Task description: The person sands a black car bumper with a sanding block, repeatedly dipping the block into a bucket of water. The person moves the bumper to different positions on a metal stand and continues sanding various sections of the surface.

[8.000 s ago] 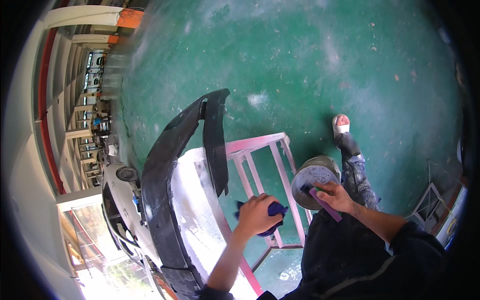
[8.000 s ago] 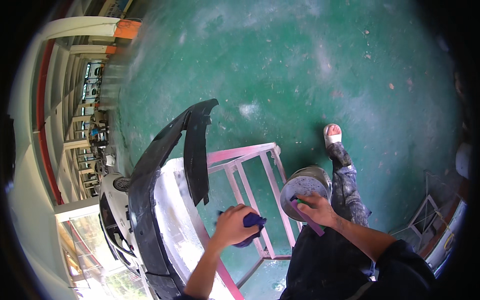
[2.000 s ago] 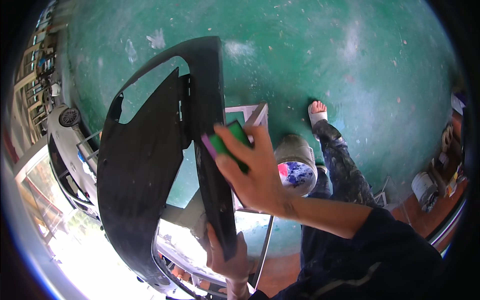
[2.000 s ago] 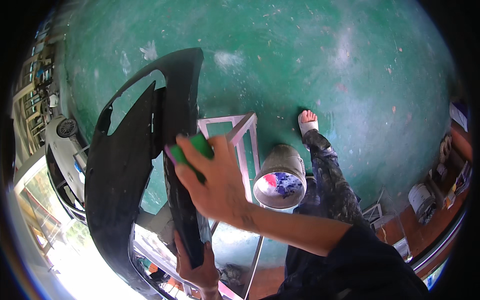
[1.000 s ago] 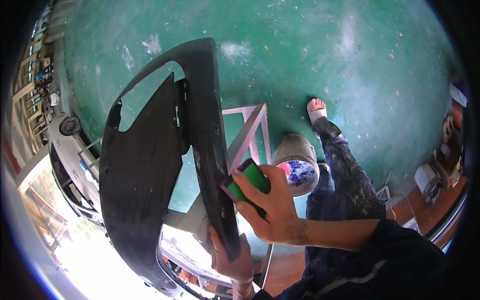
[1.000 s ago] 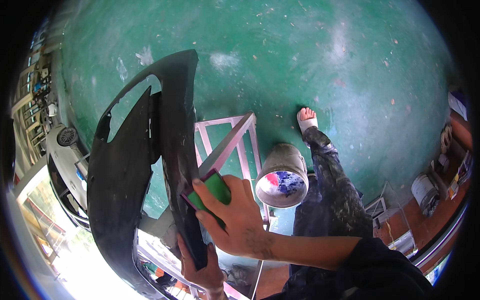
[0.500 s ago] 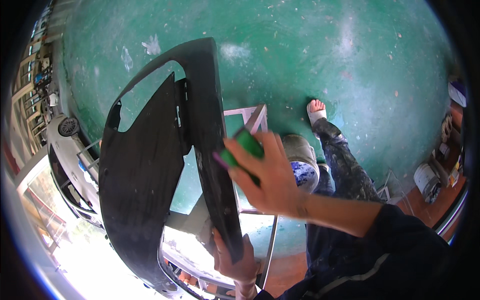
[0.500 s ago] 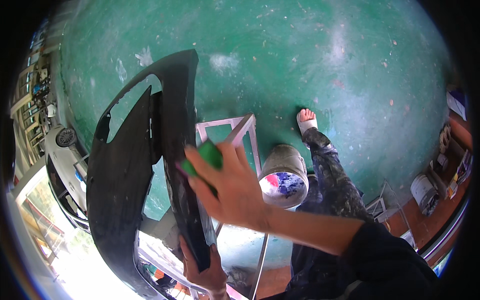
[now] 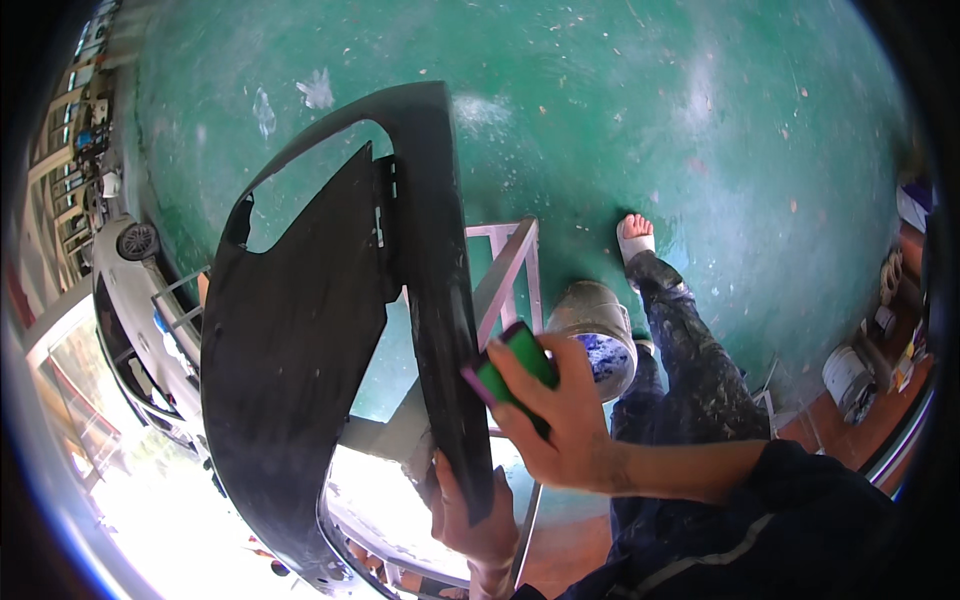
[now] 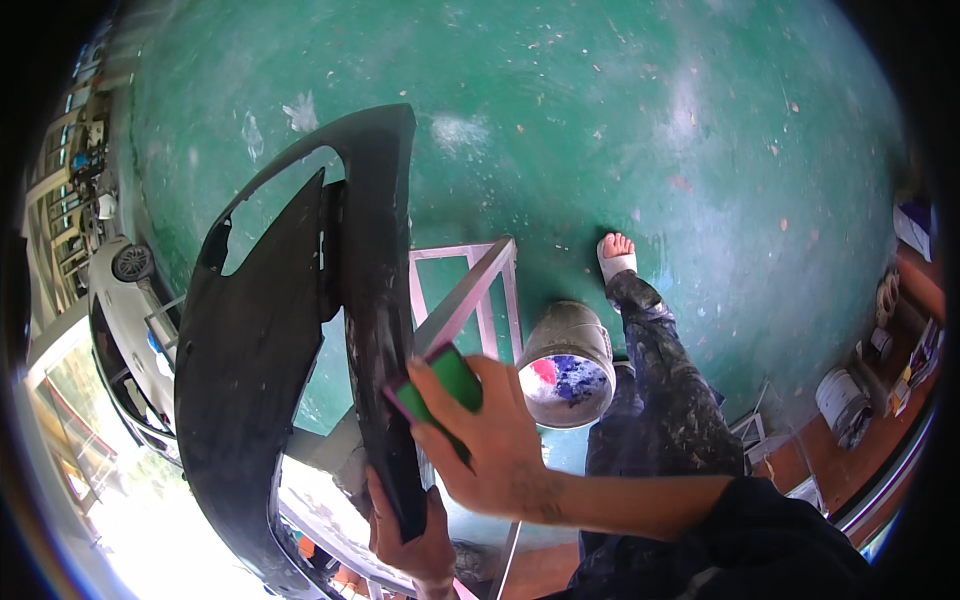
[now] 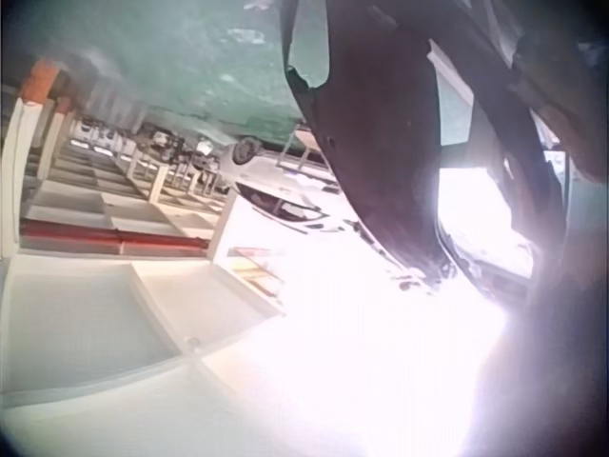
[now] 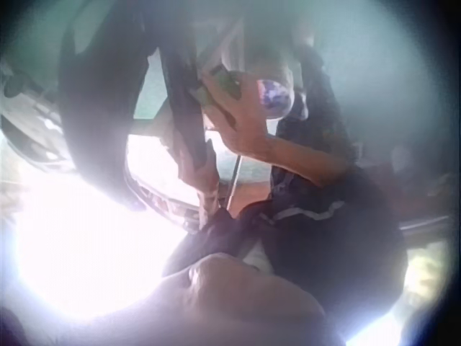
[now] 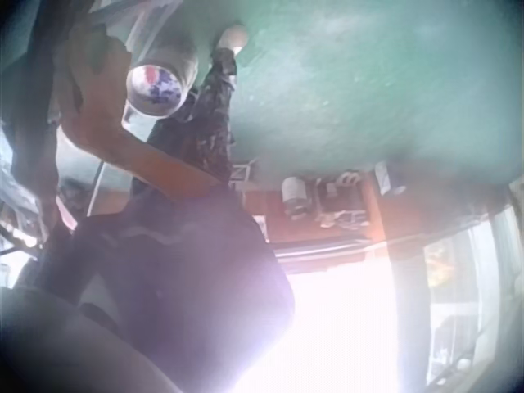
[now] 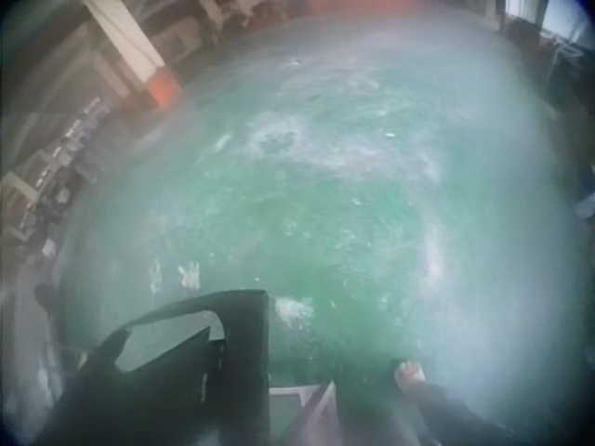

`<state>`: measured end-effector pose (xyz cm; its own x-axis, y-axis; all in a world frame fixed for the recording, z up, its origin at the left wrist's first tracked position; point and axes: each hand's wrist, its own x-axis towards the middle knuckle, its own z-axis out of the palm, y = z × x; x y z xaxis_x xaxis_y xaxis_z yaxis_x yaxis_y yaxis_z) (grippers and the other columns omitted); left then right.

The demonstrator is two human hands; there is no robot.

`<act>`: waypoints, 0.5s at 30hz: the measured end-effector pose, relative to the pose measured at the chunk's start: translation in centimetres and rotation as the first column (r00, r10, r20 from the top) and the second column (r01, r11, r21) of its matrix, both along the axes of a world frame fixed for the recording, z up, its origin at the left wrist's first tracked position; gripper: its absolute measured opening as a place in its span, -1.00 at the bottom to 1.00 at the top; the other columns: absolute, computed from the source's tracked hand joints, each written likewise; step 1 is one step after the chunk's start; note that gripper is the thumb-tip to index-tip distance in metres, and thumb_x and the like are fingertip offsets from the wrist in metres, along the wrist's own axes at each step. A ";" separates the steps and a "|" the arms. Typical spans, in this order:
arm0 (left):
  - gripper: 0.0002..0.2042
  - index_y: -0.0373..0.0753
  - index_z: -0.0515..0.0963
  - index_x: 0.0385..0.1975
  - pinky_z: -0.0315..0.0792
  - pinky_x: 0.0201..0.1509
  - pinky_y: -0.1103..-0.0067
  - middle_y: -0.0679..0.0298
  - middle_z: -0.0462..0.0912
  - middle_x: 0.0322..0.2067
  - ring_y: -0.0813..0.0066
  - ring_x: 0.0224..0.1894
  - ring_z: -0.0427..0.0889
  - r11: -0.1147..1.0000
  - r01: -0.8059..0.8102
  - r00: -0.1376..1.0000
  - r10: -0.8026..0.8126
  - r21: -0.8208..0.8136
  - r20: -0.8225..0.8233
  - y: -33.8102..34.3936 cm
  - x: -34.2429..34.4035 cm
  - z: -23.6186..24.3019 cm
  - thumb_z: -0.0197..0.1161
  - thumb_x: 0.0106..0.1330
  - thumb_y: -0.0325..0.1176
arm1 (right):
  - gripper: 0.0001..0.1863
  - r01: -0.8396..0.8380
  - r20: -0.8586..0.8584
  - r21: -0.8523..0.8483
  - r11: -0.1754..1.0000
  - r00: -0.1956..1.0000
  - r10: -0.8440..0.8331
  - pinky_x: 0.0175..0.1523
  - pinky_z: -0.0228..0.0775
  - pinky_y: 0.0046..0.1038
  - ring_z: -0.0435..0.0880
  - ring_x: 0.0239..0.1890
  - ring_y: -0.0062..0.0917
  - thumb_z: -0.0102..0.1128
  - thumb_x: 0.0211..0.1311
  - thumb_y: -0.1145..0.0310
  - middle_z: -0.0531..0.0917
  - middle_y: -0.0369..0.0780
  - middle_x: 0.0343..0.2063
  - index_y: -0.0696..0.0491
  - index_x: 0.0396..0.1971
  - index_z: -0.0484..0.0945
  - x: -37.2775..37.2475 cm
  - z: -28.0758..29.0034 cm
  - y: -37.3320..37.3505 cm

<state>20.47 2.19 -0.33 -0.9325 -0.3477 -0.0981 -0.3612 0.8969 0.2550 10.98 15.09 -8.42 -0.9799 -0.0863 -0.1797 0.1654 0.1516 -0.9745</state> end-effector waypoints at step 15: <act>-0.25 -0.50 0.49 0.42 0.67 -0.12 0.34 -0.16 0.78 -0.14 0.02 -0.15 0.82 0.991 0.050 0.998 -0.046 0.125 -0.034 1.3 -0.9 0.1 0.55 0.12 -0.66 | -0.42 0.124 -0.035 0.110 0.986 0.992 -0.121 0.13 0.51 -0.14 0.60 0.02 -0.06 0.37 0.43 0.22 0.54 0.07 -0.03 0.14 0.37 0.60 -6.4 -5.2 -0.4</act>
<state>19.59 3.46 -0.21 -0.9511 -0.2890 -0.1090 -0.3086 0.8732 0.3773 4.54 14.68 -13.57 -0.9866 0.0540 -0.1541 0.1626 0.2396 -0.9572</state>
